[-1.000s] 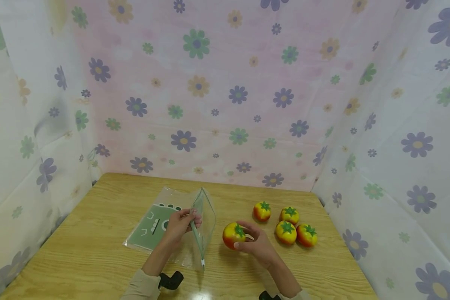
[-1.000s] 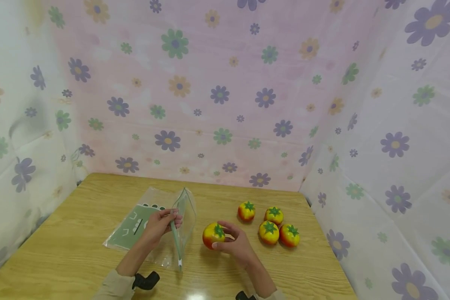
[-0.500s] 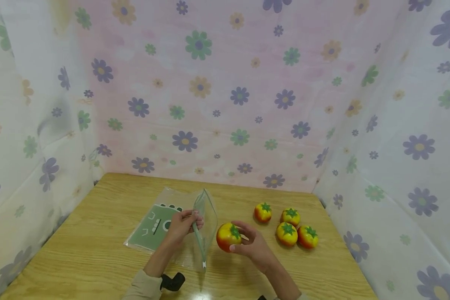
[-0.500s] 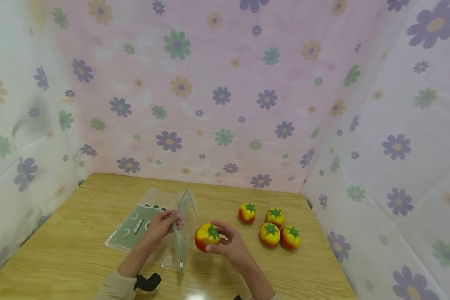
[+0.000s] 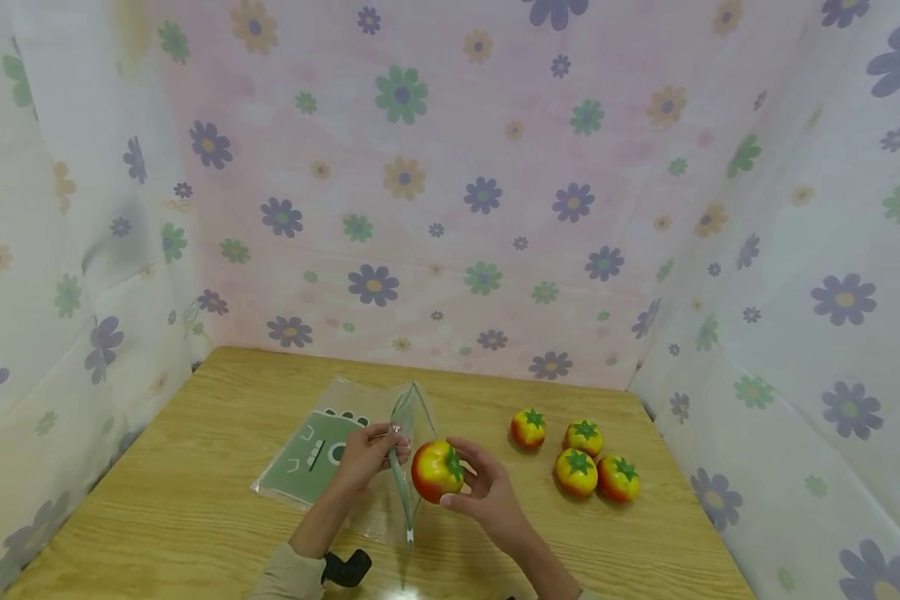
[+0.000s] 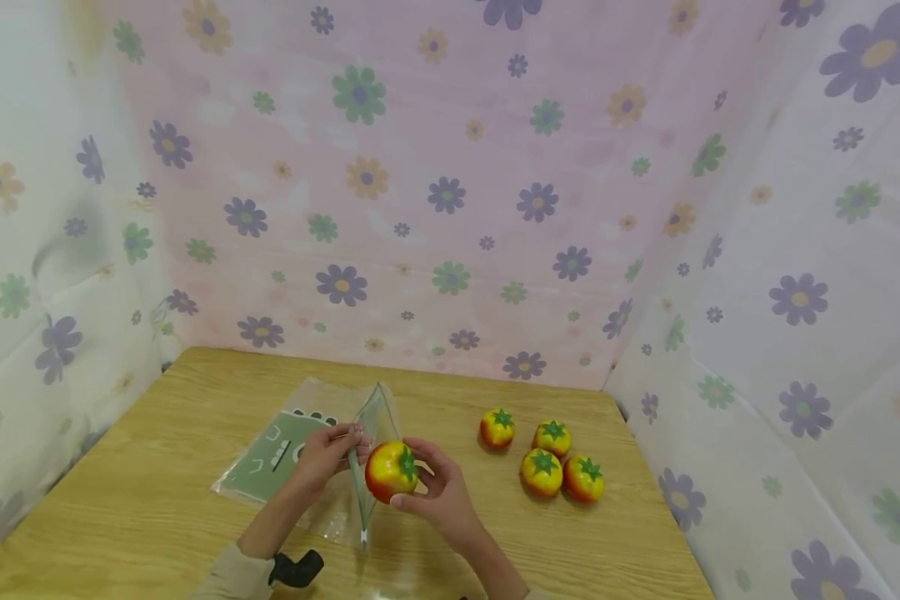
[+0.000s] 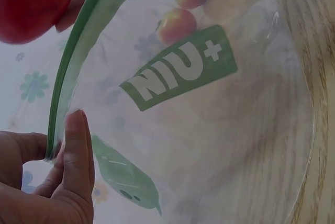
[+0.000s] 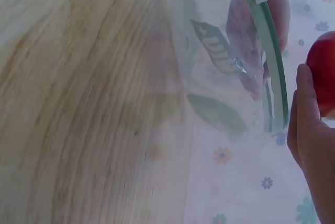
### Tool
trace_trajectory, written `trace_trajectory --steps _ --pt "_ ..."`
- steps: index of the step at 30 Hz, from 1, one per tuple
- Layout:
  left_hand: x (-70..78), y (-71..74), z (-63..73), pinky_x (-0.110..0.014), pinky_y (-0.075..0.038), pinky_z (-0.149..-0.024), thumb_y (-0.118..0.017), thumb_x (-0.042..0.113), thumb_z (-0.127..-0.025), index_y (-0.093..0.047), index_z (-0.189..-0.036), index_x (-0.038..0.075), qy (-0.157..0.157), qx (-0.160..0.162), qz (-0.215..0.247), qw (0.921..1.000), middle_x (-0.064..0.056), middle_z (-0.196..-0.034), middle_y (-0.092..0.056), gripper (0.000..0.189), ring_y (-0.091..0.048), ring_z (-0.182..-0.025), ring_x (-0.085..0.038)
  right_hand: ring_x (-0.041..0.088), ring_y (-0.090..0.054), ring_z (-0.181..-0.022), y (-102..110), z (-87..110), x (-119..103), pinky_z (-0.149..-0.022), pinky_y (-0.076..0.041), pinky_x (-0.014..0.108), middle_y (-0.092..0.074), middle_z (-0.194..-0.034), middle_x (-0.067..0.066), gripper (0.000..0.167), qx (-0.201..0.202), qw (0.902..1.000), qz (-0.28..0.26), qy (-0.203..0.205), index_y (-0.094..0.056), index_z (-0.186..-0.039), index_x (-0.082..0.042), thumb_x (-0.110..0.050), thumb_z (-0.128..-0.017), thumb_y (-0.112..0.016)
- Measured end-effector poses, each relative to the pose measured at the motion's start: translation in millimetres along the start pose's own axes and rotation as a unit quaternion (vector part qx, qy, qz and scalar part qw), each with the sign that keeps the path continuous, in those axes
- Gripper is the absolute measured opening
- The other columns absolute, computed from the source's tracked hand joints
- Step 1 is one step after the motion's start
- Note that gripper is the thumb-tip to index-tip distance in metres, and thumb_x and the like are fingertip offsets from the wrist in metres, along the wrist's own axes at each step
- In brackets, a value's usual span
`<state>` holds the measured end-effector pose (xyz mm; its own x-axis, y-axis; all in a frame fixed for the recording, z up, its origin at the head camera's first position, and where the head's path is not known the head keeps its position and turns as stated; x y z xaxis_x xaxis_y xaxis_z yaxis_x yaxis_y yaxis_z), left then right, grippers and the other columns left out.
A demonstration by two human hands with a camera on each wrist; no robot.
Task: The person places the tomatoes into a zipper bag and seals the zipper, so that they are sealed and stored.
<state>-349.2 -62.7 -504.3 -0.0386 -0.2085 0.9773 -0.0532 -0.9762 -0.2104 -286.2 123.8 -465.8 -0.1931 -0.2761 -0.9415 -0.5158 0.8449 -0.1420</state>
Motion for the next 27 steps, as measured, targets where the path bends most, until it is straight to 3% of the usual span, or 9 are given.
trace_trajectory --steps 10,14,20,27 --pt "-5.1 -0.1 2.8 -0.023 -0.060 -0.065 -0.063 0.006 -0.099 -0.061 -0.124 -0.016 0.008 0.021 -0.033 0.9992 -0.015 -0.096 -0.075 0.033 -0.068 -0.075 -0.010 0.018 -0.056 -0.129 -6 -3.3 13 -0.102 -0.055 0.034 -0.044 -0.147 0.013 0.074 0.041 0.9982 0.024 -0.037 -0.034 -0.154 -0.001 0.000 -0.091 -0.074" --pt "-5.3 -2.8 1.7 -0.022 -0.061 -0.067 -0.061 0.004 -0.100 -0.060 -0.125 -0.016 0.006 0.007 -0.034 0.9994 -0.012 -0.093 -0.075 0.032 -0.068 -0.073 -0.009 0.021 -0.055 -0.128 -1 -4.6 15 -0.100 -0.055 0.031 -0.039 -0.150 0.020 0.075 0.079 0.9940 0.058 -0.050 -0.033 -0.155 0.000 -0.001 -0.091 -0.074" --pt "-3.6 -7.7 2.8 -0.022 -0.061 -0.068 -0.059 0.004 -0.101 -0.058 -0.126 -0.017 0.001 -0.024 -0.035 0.9991 -0.009 -0.092 -0.075 0.033 -0.068 -0.071 -0.008 0.027 -0.055 -0.126 6 -7.5 17 -0.096 -0.057 0.027 -0.042 -0.149 0.019 0.073 0.115 0.9857 0.097 -0.077 -0.040 -0.154 -0.007 -0.006 -0.091 -0.076" --pt "-3.9 -7.7 4.4 -0.023 -0.062 -0.067 -0.063 0.004 -0.099 -0.055 -0.129 -0.018 -0.003 -0.016 -0.035 0.9992 -0.016 -0.096 -0.076 0.037 -0.069 -0.070 -0.009 0.032 -0.055 -0.126 12 -9.4 19 -0.093 -0.057 0.028 -0.043 -0.151 0.017 0.070 0.136 0.9805 0.122 -0.073 -0.044 -0.151 -0.007 -0.008 -0.090 -0.078"
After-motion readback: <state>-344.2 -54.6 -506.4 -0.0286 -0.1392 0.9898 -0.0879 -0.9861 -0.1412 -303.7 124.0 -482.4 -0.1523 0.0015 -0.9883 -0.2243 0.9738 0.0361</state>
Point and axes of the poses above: each hand's wrist, its own z-axis away from the middle knuckle, its own y-axis out of the back of the hand, x = y × z, the point moved 8 cm from there along -z, towards the middle knuckle
